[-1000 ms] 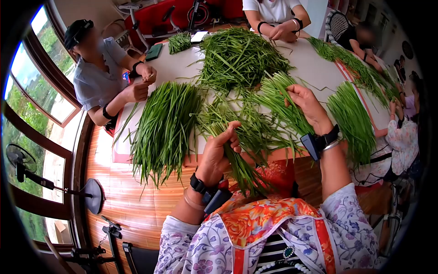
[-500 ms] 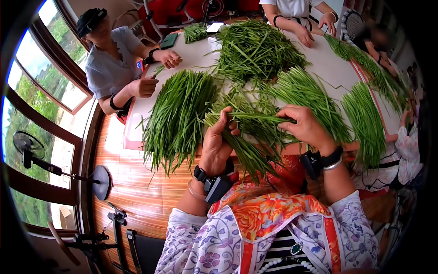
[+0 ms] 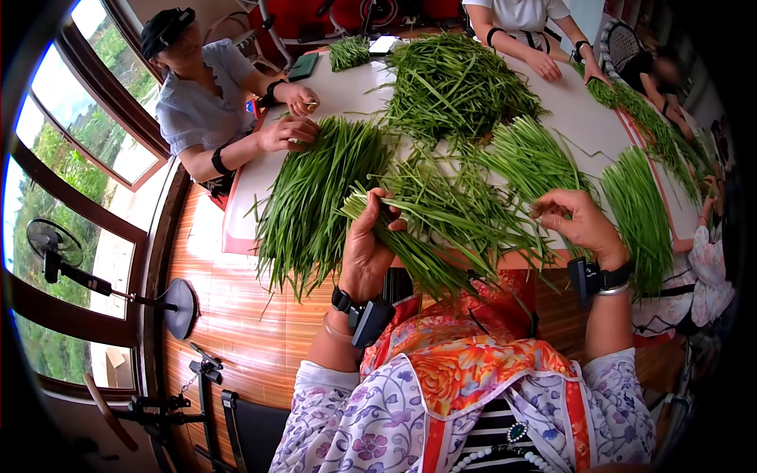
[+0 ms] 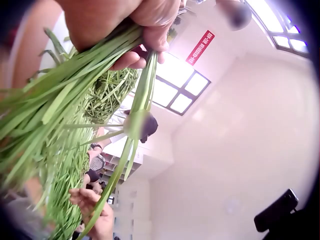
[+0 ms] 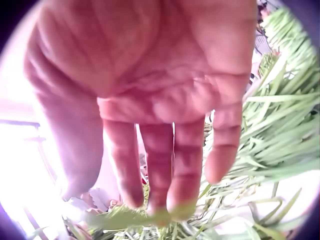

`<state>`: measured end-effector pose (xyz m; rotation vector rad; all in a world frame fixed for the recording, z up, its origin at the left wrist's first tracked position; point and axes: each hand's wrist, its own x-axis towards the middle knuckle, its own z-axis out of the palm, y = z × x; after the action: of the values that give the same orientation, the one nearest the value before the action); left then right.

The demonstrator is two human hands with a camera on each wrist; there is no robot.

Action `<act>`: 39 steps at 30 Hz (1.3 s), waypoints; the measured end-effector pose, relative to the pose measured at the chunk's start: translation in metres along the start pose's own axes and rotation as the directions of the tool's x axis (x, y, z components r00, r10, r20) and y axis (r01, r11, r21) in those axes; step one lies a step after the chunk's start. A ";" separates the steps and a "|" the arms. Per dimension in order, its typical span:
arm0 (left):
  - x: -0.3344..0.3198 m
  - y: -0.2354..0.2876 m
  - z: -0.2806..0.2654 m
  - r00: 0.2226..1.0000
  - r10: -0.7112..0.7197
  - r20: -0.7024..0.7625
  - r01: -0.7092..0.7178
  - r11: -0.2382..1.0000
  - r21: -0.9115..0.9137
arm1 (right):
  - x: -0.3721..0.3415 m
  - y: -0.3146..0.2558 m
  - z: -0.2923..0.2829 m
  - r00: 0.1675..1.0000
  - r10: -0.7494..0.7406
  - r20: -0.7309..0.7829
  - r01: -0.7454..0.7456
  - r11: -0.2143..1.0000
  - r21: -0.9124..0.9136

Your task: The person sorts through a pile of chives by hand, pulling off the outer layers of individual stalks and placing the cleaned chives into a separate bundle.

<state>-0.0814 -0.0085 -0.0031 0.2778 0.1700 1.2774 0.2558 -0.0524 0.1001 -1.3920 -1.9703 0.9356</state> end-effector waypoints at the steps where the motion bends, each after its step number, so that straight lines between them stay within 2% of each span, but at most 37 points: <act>1: 0.000 -0.004 0.001 1.000 -0.013 -0.002 0.013 1.000 0.014 | 0.007 -0.003 0.008 0.993 0.028 -0.118 -0.029 1.000 -0.006; 2: 0.000 -0.008 0.005 1.000 -0.026 -0.002 0.026 0.998 0.058 | 0.015 -0.010 0.018 0.986 -0.058 -0.156 0.062 0.998 0.024; 3: 0.003 -0.011 0.000 0.998 -0.060 0.027 0.059 0.998 0.018 | 0.023 -0.019 0.030 0.976 -0.140 -0.166 0.143 0.990 0.008; 4: 0.001 -0.015 0.007 0.998 -0.061 -0.006 0.061 0.995 0.078 | 0.029 -0.037 0.042 0.977 -0.177 -0.119 0.179 0.984 0.010; 5: -0.002 -0.019 0.016 0.998 -0.056 -0.039 0.061 0.988 0.139 | 0.037 -0.046 0.055 0.951 -0.295 -0.092 0.299 0.954 0.032; 7: -0.003 -0.023 0.019 0.994 -0.074 -0.082 0.088 0.978 0.188 | 0.049 -0.053 0.079 0.933 -0.351 -0.073 0.353 0.935 0.012; 9: -0.006 -0.024 0.018 0.995 -0.062 -0.083 0.080 0.969 0.232 | 0.057 -0.054 0.088 0.952 -0.306 -0.020 0.307 0.952 0.014; 12: -0.011 -0.017 0.011 0.996 -0.031 -0.083 0.050 0.971 0.236 | 0.064 -0.057 0.089 0.956 -0.284 -0.079 0.290 0.953 0.090; 15: -0.012 -0.011 0.007 0.995 -0.019 -0.100 0.034 0.988 0.152 | 0.071 -0.047 0.087 0.957 -0.254 -0.142 0.269 0.958 0.097; 16: -0.012 -0.007 0.003 0.998 -0.033 -0.055 0.038 0.994 0.106 | 0.072 -0.049 0.083 0.977 -0.146 -0.155 0.183 0.948 0.259; 17: -0.013 -0.004 0.004 0.999 -0.023 -0.023 0.024 0.999 0.049 | 0.075 -0.047 0.079 0.954 -0.191 -0.232 0.256 0.923 0.289; 19: -0.013 0.003 0.000 0.996 -0.026 0.081 0.035 0.992 -0.121 | 0.079 -0.056 0.070 0.933 -0.140 -0.333 0.249 0.917 0.313; 20: -0.014 0.005 0.000 0.995 -0.006 0.104 0.023 0.987 -0.158 | 0.081 -0.056 0.067 0.939 -0.110 -0.325 0.215 0.926 0.310; 21: -0.015 0.007 0.004 0.996 0.014 0.091 0.007 0.975 -0.222 | 0.084 -0.054 0.069 0.922 -0.191 -0.338 0.273 0.938 0.214; 23: -0.015 0.012 0.007 0.984 0.053 0.171 -0.012 0.973 -0.230 | 0.094 -0.041 0.080 0.871 -0.355 -0.339 0.381 0.924 0.011; 24: -0.018 0.016 0.015 0.988 0.070 0.140 -0.036 0.972 -0.232 | 0.098 -0.033 0.084 0.865 -0.391 -0.315 0.411 0.912 -0.003; 27: -0.021 0.027 0.020 0.977 0.101 0.186 -0.056 0.970 -0.235 | 0.093 -0.022 0.079 0.910 -0.286 -0.300 0.262 0.958 -0.117; 30: -0.027 0.032 0.031 0.965 0.133 0.227 -0.099 0.983 -0.153 | 0.080 -0.024 0.077 0.972 -0.103 -0.212 0.099 0.995 -0.033; 33: -0.027 0.031 0.035 0.964 0.119 0.238 -0.081 0.983 -0.163 | 0.068 -0.029 0.108 0.942 -0.323 -0.092 0.336 0.908 0.250; 35: -0.028 0.024 0.044 0.967 0.127 0.220 -0.103 0.988 -0.120 | 0.060 -0.040 0.120 0.877 -0.480 0.029 0.465 0.861 0.208; 37: -0.030 0.025 0.050 0.952 0.095 0.292 -0.084 0.995 -0.051 | 0.050 -0.043 0.124 0.882 -0.448 0.147 0.404 0.879 0.255; 38: -0.033 0.026 0.055 0.945 0.100 0.310 -0.103 0.995 -0.007 | 0.044 -0.050 0.116 0.872 -0.411 0.265 0.316 0.887 0.336; 39: -0.035 0.029 0.060 0.938 0.109 0.330 -0.127 0.991 0.035 | 0.040 -0.048 0.110 0.857 -0.351 0.378 0.240 0.920 0.310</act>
<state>-0.1011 -0.0410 0.0615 0.5512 -0.0971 1.3273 0.1322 -0.0503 0.0729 -0.7468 -2.1984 1.3707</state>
